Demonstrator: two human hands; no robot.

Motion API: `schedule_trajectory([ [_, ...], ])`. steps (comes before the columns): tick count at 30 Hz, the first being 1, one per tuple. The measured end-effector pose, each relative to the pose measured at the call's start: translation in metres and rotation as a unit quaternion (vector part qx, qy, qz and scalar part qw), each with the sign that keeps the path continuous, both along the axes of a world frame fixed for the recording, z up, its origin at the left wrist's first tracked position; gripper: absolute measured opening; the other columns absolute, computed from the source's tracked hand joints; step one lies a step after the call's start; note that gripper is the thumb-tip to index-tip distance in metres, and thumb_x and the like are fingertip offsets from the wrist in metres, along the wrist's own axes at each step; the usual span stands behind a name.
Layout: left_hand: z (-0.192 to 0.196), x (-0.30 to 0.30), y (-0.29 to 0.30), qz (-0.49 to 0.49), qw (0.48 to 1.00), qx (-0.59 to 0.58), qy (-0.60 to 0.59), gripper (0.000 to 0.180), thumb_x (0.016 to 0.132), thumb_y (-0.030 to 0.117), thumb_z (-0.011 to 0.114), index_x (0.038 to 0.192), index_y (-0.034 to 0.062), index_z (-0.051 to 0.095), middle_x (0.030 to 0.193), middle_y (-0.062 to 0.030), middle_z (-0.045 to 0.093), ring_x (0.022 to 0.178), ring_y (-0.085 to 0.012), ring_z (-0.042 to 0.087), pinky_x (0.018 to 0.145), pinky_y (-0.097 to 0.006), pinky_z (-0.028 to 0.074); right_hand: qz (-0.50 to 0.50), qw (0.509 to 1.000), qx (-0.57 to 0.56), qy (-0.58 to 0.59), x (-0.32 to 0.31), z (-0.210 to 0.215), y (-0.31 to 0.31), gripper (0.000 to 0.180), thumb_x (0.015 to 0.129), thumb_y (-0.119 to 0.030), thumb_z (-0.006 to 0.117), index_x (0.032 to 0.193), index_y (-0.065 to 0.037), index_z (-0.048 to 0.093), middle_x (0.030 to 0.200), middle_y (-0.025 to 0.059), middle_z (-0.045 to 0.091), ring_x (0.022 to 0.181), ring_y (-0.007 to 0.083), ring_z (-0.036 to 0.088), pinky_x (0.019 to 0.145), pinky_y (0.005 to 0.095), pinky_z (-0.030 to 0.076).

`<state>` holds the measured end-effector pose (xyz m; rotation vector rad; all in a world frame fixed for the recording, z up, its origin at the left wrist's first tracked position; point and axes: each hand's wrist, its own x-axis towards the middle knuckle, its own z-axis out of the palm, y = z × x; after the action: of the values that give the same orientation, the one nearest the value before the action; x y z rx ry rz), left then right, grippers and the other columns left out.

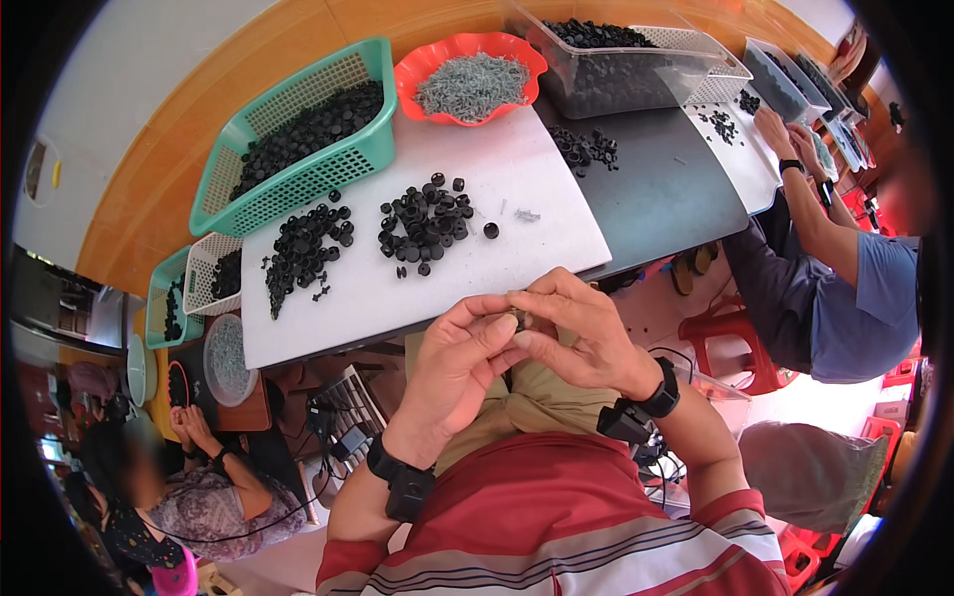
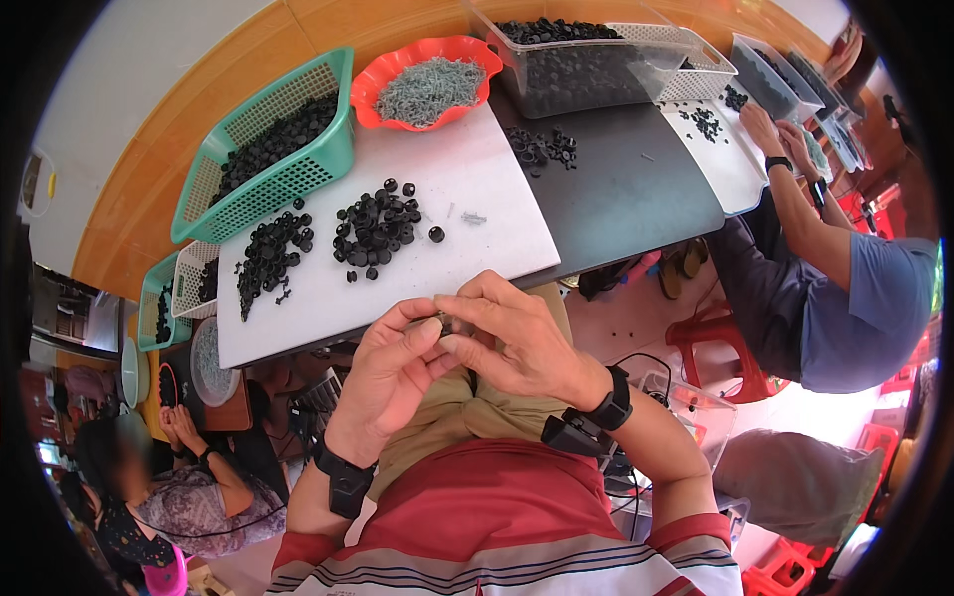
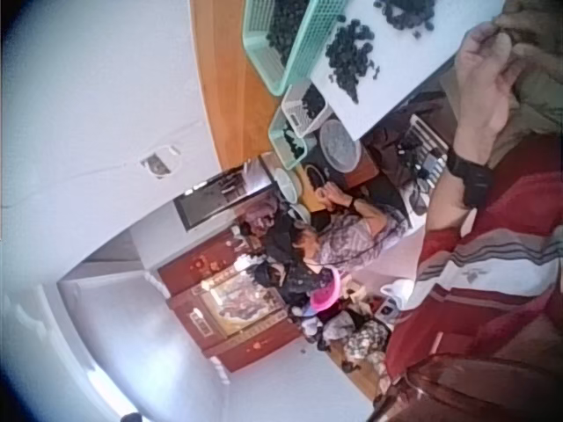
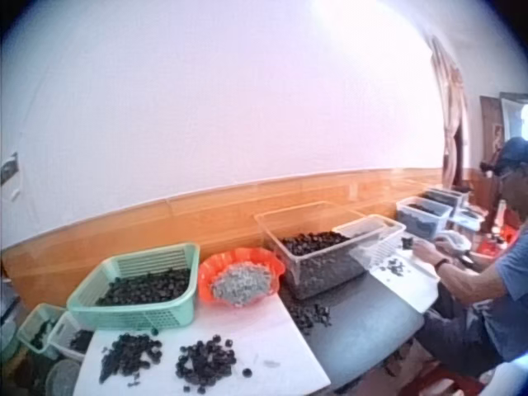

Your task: Manually assembling small black plastic components by inserting pins or joining parts together at a workbench.

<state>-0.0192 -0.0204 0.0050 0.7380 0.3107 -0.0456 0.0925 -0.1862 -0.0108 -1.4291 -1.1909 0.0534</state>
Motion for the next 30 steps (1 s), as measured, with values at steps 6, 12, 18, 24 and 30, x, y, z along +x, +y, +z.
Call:
schedule_trajectory([
  [6,-0.003,-0.002,-0.005,0.024,1.0,-0.015,0.012,0.023,0.101,0.009,0.064,0.124,0.0074,0.065,0.113,-0.0076,0.07,0.105,-0.0188,0.069,0.097,-0.037,0.058,-0.026,0.999,0.017,0.029,-0.004,0.0,0.003,0.041,0.087,-0.001,0.077,0.127,-0.003,0.068,0.101,0.0094,0.063,0.067,0.0105,0.059,0.057,0.0248,0.05],
  [12,-0.001,0.0,-0.007,0.035,0.998,-0.04,0.015,0.021,0.101,0.01,0.064,0.122,0.0079,0.065,0.114,-0.007,0.07,0.104,-0.018,0.069,0.098,-0.036,0.058,-0.076,0.996,0.041,0.005,-0.006,-0.003,0.006,0.028,0.084,0.001,0.079,0.111,-0.002,0.071,0.097,0.0083,0.065,0.066,0.0099,0.06,0.056,0.0243,0.05],
  [18,-0.004,0.0,-0.008,0.051,0.998,-0.041,0.012,0.02,0.101,0.011,0.065,0.121,0.0099,0.065,0.114,-0.0054,0.07,0.103,-0.016,0.068,0.097,-0.035,0.057,-0.122,0.989,0.066,-0.05,-0.007,-0.008,0.01,0.028,0.081,0.002,0.081,0.108,-0.002,0.072,0.095,0.0093,0.065,0.067,0.0139,0.065,0.055,0.0259,0.051],
  [24,-0.003,0.002,-0.01,0.05,0.998,-0.03,0.016,0.02,0.101,0.011,0.066,0.121,0.0112,0.065,0.114,-0.0042,0.07,0.104,-0.0148,0.068,0.097,-0.033,0.057,-0.137,0.984,0.069,-0.087,-0.006,-0.007,0.011,0.031,0.079,0.001,0.081,0.108,-0.002,0.072,0.095,0.0092,0.066,0.065,0.0181,0.066,0.055,0.028,0.052],
  [30,-0.001,0.005,-0.013,0.063,0.997,-0.041,0.003,0.02,0.099,0.006,0.067,0.118,0.0055,0.066,0.114,-0.0078,0.07,0.105,-0.0171,0.069,0.097,-0.034,0.058,-0.165,0.979,0.066,-0.103,-0.006,-0.008,0.012,0.031,0.079,0.0,0.08,0.109,-0.003,0.071,0.095,0.0092,0.065,0.065,0.0196,0.066,0.054,0.0293,0.053],
])
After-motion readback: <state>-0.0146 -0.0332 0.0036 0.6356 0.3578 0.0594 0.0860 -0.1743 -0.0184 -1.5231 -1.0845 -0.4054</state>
